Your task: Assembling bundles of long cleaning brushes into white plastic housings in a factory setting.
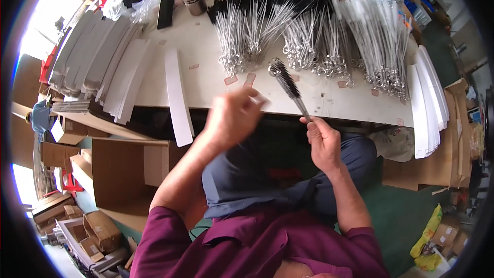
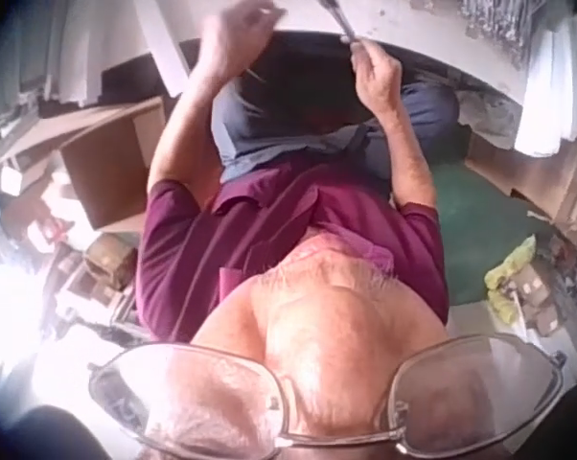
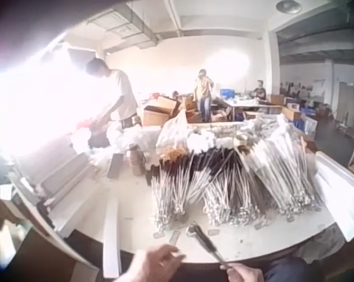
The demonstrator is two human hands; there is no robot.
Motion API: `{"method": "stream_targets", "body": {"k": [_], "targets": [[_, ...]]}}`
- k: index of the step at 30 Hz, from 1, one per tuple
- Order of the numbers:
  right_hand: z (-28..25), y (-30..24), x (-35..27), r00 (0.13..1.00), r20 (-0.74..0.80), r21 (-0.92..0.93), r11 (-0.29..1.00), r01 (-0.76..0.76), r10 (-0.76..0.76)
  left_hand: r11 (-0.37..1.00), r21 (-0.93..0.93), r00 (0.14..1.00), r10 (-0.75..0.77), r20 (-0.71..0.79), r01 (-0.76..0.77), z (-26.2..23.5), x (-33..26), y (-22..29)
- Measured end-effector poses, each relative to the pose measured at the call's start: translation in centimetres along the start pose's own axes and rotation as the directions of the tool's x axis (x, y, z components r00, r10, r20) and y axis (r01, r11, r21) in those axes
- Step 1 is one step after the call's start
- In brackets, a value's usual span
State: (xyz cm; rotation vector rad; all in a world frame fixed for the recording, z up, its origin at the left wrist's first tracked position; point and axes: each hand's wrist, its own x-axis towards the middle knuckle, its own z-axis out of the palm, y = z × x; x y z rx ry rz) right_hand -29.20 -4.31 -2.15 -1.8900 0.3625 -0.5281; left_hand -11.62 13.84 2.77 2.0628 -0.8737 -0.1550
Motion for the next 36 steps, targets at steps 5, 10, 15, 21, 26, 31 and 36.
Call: {"method": "stream_targets", "body": {"k": [5,10,15,21,26,31,36], "targets": [[-0.1,1.2,-0.1,0.998,0.039,-0.019,0.999,0.04,-0.039,0.69,0.633,0.893,-0.042,-0.448,0.35,-7.5,-0.2,-7.2],[0.4,1.5,-0.5,0.995,0.093,-0.022,0.999,0.031,-0.029,0.509,0.722,0.883,-0.243,-0.402,0.469,-8.1,-1.3,-8.2],[0.9,1.6,-0.4,0.987,0.15,-0.075,0.995,0.071,-0.059,0.963,0.266,0.941,0.047,-0.335,0.047,-4.5,-0.3,-0.5],[1.4,0.7,-0.5,0.984,0.172,-0.076,0.995,0.06,-0.047,0.893,-0.422,0.988,-0.14,0.071,0.157,-2.3,1.5,-0.9],[1.1,1.1,-0.7,0.979,0.206,-0.008,1.0,-0.001,0.002,0.824,-0.502,0.965,-0.221,0.142,0.263,-2.0,1.8,-1.8],[1.5,1.3,-0.7,0.972,0.23,0.055,0.997,-0.052,0.038,0.799,-0.543,0.962,-0.264,0.068,0.257,-1.9,0.9,-2.1],[1.4,1.9,-0.7,0.955,0.28,0.129,0.981,-0.144,0.103,0.933,-0.36,0.994,-0.025,-0.102,-0.013,-1.1,-0.1,-1.8]]}}
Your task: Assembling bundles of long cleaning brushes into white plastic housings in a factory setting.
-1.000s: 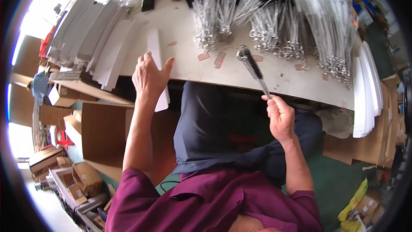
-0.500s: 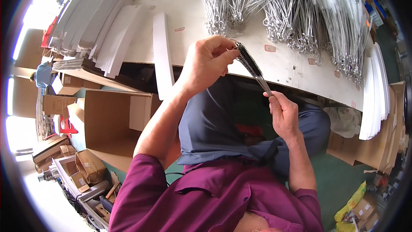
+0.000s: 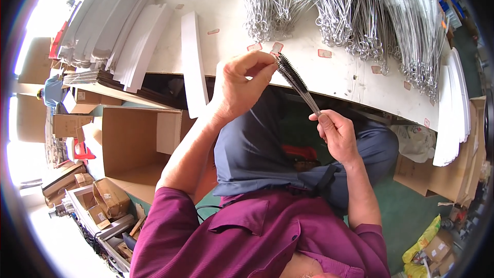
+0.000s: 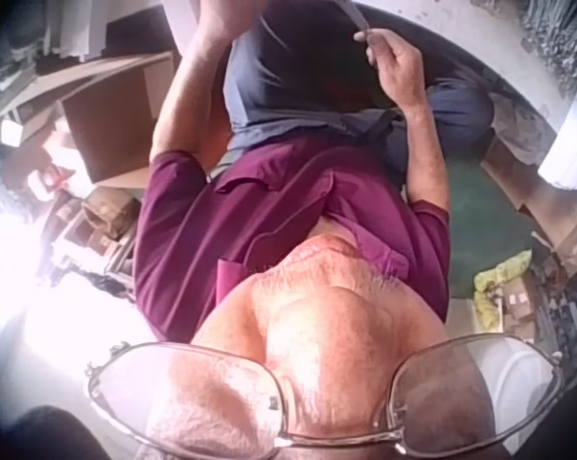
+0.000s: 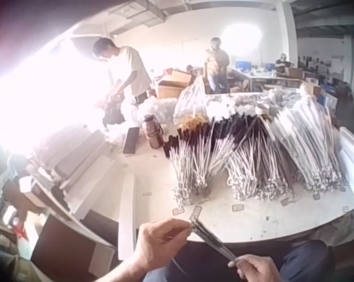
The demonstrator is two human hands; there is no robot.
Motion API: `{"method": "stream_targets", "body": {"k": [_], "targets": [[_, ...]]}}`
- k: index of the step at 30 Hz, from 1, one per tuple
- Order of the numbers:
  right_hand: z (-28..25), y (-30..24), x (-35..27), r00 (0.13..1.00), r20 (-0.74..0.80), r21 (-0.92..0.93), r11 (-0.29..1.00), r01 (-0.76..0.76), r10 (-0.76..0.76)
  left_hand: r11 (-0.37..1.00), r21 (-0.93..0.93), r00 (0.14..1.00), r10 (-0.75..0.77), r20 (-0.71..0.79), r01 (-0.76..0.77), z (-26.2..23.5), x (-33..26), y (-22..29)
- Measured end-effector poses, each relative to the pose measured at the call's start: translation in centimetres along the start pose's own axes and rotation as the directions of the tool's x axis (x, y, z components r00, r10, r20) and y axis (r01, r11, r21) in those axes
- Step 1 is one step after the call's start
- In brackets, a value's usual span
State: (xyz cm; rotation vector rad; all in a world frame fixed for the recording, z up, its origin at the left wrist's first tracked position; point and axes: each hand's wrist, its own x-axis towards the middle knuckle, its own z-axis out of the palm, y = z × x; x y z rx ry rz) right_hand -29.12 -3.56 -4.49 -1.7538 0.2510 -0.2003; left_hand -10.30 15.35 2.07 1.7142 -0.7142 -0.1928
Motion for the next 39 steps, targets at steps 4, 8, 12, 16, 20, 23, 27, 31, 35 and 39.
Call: {"method": "stream_targets", "body": {"k": [4,8,12,16,20,23,27,31,35,39], "targets": [[-0.8,-0.6,-0.1,0.953,0.205,0.298,0.913,-0.277,0.223,0.993,0.084,0.996,0.081,-0.034,-0.078,-0.4,-0.9,-0.6],[-0.9,-0.6,-0.1,0.913,0.295,0.388,0.838,-0.385,0.282,0.98,-0.171,0.994,-0.105,-0.025,0.099,-0.4,-1.4,-0.9],[-0.3,-0.9,0.0,0.894,0.3,0.362,0.828,-0.428,0.331,0.722,0.393,0.82,0.527,0.223,-0.57,-0.7,-1.6,-1.5],[0.2,-0.7,-0.1,0.96,0.191,0.105,0.969,-0.225,0.203,0.563,0.471,0.733,0.555,0.393,-0.679,-1.0,-1.9,-2.5],[-0.1,-0.1,-0.2,0.984,0.075,-0.002,0.987,-0.163,0.163,0.612,0.573,0.813,0.555,0.179,-0.544,-2.9,-3.3,-2.9],[-0.8,0.2,-0.4,0.992,0.025,-0.092,0.988,-0.123,0.125,0.608,0.792,0.97,0.155,-0.188,0.057,-5.8,-2.7,-3.6],[-0.7,0.5,-0.2,0.987,0.045,-0.037,0.988,-0.151,0.153,0.332,0.843,0.902,-0.073,-0.425,0.424,-10.1,-1.9,-5.7],[0.1,0.9,0.2,0.989,0.055,-0.025,0.99,-0.138,0.139,0.369,0.767,0.843,-0.353,-0.406,0.525,-10.3,-1.8,-6.4],[0.5,0.7,0.1,0.987,0.077,-0.089,0.987,-0.131,0.138,0.503,0.658,0.828,-0.366,-0.426,0.561,-10.6,-1.4,-6.7],[0.6,0.6,-0.2,0.988,0.08,-0.125,0.985,-0.121,0.131,0.764,-0.153,0.749,-0.645,-0.15,0.627,-11.4,-1.4,-5.2]]}}
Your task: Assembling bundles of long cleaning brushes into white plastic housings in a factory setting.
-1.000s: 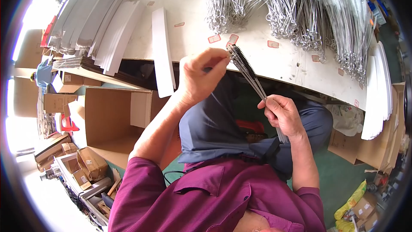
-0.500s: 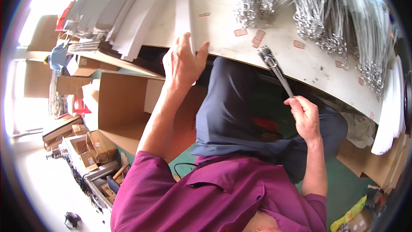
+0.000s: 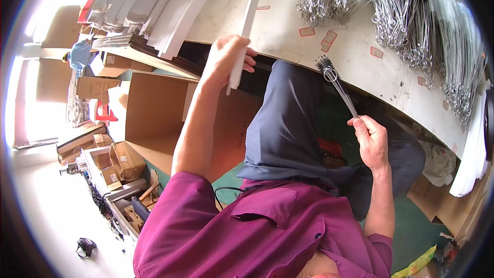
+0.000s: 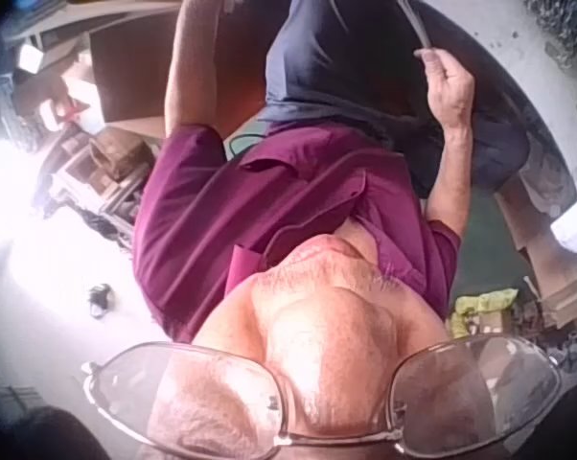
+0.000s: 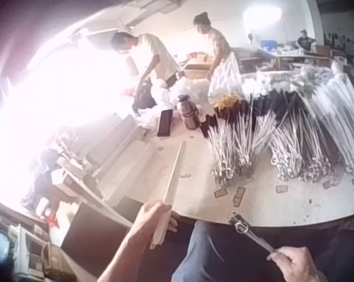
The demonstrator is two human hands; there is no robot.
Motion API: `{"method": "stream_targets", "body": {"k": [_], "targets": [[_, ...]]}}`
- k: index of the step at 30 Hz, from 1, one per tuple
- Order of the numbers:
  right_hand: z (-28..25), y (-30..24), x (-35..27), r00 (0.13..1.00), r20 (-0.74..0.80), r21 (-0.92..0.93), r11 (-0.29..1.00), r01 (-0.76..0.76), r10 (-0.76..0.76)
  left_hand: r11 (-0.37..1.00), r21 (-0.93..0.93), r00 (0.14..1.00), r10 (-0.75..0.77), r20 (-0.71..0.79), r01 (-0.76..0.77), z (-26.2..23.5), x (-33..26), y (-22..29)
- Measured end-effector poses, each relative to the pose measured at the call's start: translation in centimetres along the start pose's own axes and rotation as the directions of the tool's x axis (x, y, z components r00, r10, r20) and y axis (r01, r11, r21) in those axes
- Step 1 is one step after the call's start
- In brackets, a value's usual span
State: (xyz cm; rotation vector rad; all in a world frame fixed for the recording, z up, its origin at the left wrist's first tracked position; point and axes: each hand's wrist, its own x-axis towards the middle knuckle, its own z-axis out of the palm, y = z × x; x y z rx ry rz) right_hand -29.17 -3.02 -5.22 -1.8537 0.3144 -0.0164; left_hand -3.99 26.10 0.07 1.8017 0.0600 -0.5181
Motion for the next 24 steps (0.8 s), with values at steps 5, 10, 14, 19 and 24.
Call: {"method": "stream_targets", "body": {"k": [5,10,14,19,24], "targets": [[0.7,-0.9,-1.0,0.989,0.132,0.111,0.99,-0.089,0.074,0.763,-0.646,0.943,0.191,0.273,0.033,1.6,0.2,-1.2],[1.7,-2.2,-1.9,0.97,0.238,0.208,0.973,-0.101,0.05,0.63,-0.776,0.923,0.28,0.263,0.03,5.4,0.0,-1.3],[2.0,-1.9,-2.5,0.967,0.249,0.151,0.984,-0.091,0.051,0.664,-0.748,0.92,0.301,0.252,-0.013,7.1,0.5,-1.5],[2.3,-1.1,-2.6,0.963,0.252,0.14,0.981,-0.131,0.092,0.685,-0.727,0.936,0.286,0.207,-0.048,8.9,0.3,-1.7],[2.3,-0.9,-2.6,0.97,0.225,0.156,0.98,-0.126,0.089,0.635,-0.768,0.95,0.283,0.13,-0.084,9.7,0.1,-1.7]]}}
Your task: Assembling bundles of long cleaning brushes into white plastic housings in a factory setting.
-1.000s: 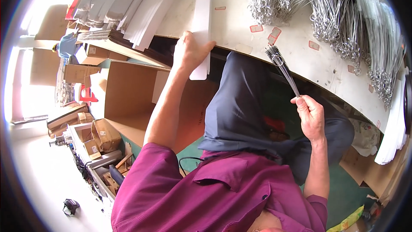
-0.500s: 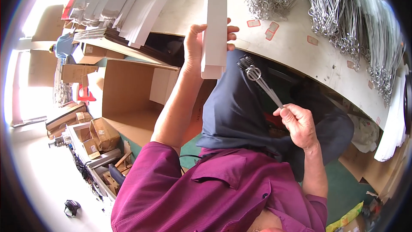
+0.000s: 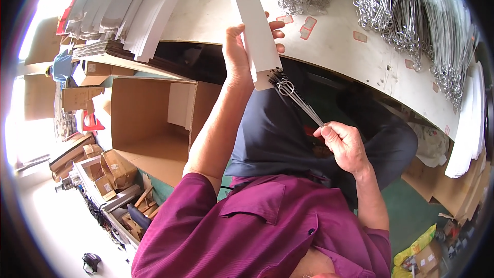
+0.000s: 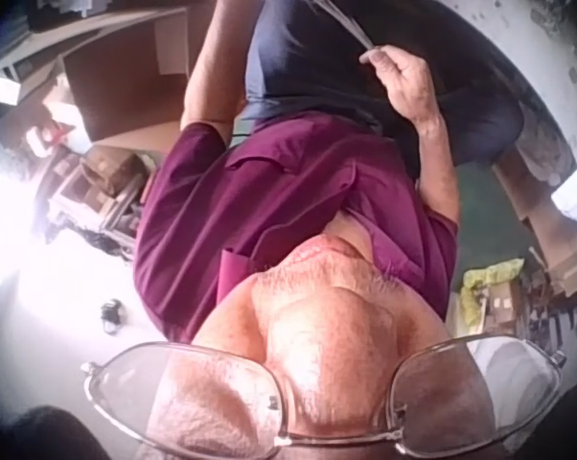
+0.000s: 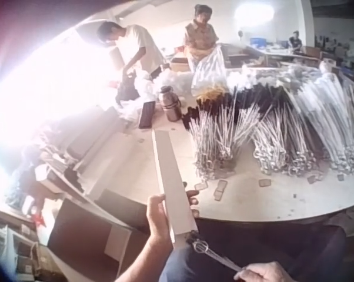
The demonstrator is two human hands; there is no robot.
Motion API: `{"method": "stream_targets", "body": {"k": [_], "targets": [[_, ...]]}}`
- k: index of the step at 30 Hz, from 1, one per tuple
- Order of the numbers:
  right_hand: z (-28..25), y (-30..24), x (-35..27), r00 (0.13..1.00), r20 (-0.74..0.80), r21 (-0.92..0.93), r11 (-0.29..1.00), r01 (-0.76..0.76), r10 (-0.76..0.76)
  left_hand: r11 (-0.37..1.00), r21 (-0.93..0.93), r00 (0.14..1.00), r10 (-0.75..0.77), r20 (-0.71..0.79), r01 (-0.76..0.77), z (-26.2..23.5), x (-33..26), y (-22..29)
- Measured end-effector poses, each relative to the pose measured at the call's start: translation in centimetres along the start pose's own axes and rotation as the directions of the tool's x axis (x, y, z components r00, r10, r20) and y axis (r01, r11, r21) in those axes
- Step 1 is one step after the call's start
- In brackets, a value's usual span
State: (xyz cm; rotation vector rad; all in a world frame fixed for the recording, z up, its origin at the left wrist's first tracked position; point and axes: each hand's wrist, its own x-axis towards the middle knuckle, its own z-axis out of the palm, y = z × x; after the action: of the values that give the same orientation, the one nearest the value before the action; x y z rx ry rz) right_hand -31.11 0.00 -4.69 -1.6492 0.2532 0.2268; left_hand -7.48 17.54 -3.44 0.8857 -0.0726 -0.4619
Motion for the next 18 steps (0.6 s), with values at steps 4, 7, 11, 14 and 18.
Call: {"method": "stream_targets", "body": {"k": [4,7,11,14,18], "targets": [[0.0,0.2,0.0,0.999,0.02,0.043,0.998,-0.044,0.043,0.999,-0.035,1.0,0.025,-0.018,-0.026,0.2,0.2,-0.7],[0.1,0.3,-0.1,0.998,0.021,0.051,0.997,-0.062,0.061,0.999,0.003,0.999,0.038,-0.032,-0.038,0.3,0.2,-0.7],[0.2,0.0,-0.3,1.0,-0.021,-0.055,0.998,-0.011,0.01,0.995,0.077,0.995,0.067,-0.067,-0.062,0.5,0.2,-0.7],[0.3,-0.4,-0.4,0.999,-0.03,-0.125,0.992,0.019,-0.022,0.993,0.096,0.996,0.071,-0.046,-0.066,0.5,0.1,-0.6],[0.3,-0.5,-0.5,0.996,-0.042,-0.185,0.981,0.065,-0.074,0.997,0.064,0.999,0.036,-0.014,-0.035,-0.7,0.5,-1.1]]}}
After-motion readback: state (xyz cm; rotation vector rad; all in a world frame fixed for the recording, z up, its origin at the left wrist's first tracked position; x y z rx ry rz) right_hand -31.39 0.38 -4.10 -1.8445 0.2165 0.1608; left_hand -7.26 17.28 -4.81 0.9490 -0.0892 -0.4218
